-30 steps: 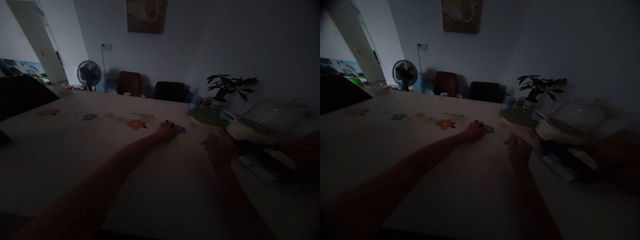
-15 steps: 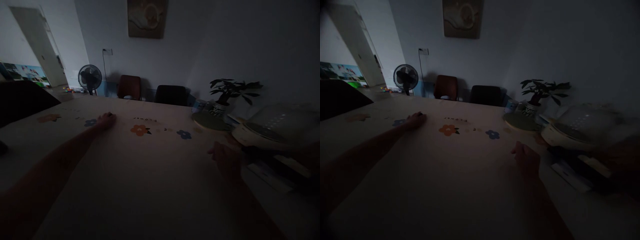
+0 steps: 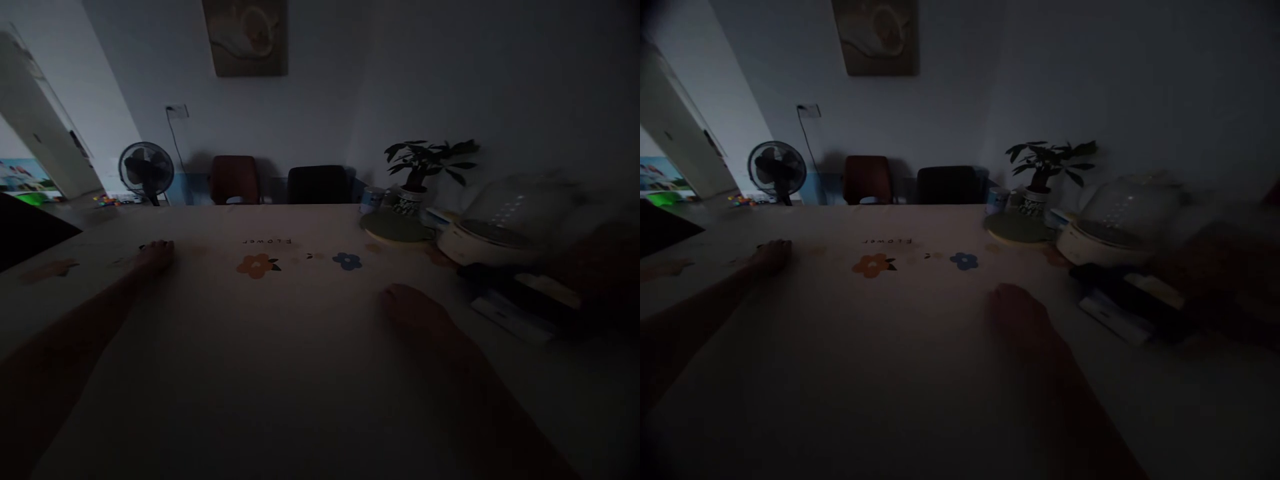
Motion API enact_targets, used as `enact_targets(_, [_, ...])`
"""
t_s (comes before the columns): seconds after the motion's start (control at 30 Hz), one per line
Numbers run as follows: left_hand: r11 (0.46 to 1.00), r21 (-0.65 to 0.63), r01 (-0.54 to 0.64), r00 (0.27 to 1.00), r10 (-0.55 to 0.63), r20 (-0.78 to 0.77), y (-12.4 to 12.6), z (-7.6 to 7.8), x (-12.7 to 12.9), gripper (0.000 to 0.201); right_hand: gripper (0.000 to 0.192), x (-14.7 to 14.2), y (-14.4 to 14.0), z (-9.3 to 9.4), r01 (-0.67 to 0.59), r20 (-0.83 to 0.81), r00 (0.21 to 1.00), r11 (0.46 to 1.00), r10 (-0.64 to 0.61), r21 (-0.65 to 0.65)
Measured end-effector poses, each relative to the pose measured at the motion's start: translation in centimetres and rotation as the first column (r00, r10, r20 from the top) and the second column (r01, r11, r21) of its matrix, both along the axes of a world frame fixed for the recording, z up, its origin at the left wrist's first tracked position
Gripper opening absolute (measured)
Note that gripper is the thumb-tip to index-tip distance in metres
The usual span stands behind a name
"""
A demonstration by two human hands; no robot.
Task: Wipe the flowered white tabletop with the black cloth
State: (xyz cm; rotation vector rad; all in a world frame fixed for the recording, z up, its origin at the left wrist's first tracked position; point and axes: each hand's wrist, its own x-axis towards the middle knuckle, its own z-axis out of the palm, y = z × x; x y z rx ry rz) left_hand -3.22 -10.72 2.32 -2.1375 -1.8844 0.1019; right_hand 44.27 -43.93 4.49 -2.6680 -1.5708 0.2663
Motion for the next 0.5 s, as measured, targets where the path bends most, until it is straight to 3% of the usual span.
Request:
enact_targets(0.1, [0.992, -0.062, 0.107, 0.994, -0.109, -0.026, 0.1, -0.1, 4.7, 0.025, 0.034, -0.4, -0.1, 0.2, -0.017, 0.004, 1.000, 0.999, 0.017, -0.037])
enact_targets(0.23, [0.954, -0.078, 0.289, 0.957, -0.289, 0.008, -0.8, -0.6, 14.9, 0.031, 0.035, -0.8, -0.6, 0.7, -0.002, 0.026, 1.000, 0.998, 0.003, -0.056])
enact_targets(0.37, [0.864, -0.072, 0.498, 0.867, -0.494, 0.069, -3.1, -1.2, 25.8, 0.035, 0.033, -1.4, -1.2, 1.5, -0.053, 0.092, 0.994, 0.994, 0.062, -0.101])
enact_targets(0.5, [0.757, -0.045, 0.652, 0.754, -0.640, 0.146, -7.3, -1.5, 35.4, 0.039, 0.036, -1.8, -1.5, 2.1, -0.048, 0.101, 0.993, 0.993, 0.059, -0.105])
